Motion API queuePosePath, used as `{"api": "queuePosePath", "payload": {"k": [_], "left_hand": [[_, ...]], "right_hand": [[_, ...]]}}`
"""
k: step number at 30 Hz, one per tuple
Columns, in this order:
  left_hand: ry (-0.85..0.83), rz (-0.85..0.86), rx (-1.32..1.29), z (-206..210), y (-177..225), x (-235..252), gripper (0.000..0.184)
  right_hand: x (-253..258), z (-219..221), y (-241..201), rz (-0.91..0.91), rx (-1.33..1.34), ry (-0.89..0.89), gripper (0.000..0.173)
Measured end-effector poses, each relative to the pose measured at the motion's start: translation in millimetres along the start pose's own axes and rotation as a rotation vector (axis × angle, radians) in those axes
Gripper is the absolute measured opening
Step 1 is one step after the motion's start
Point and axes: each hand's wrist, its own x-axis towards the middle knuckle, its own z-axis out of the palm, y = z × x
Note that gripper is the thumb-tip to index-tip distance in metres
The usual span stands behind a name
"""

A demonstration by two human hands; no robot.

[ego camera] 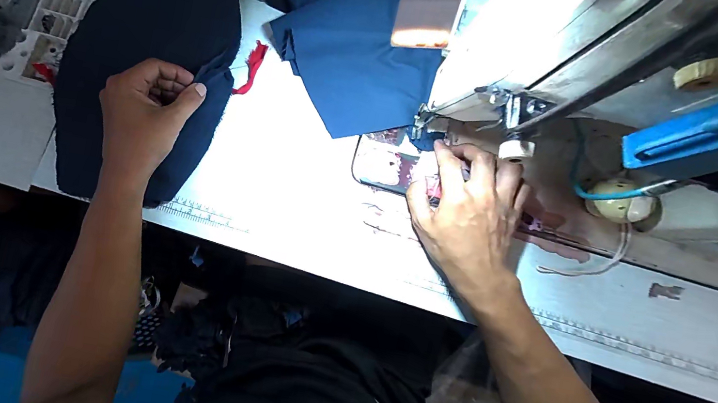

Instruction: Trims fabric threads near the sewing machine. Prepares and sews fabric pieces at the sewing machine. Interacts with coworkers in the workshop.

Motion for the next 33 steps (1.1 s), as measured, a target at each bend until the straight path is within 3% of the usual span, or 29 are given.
{"api": "queuePosePath", "payload": {"k": [10, 22, 29, 31, 33], "left_hand": [[0.006, 0.027, 0.012, -3.1, -1.6, 0.4, 0.028], [-0.104, -0.128, -0.14, -17.4, 3.8, 14.3, 0.02], [-0.021, 0.168, 0.262, -5.9, 5.5, 5.2, 0.032], [-0.041, 0.207, 0.363, -0.9, 8.3, 3.9, 0.03], [-0.074, 0.202, 0.42, 3.7, 10.7, 4.2, 0.043]], "right_hand": [[-2.1, 5.0, -0.7, 0.04, 0.023, 0.016, 0.058], [-3.7, 8.4, 1.4, 0.048, 0.088, 0.056, 0.055], [-4.2, 7.1, 2.6, 0.065, 0.088, 0.05, 0.056], [-3.6, 8.4, 2.5, 0.066, 0.084, 0.061, 0.055], [-3.8, 8.6, 2.8, 0.068, 0.073, 0.066, 0.055]]}}
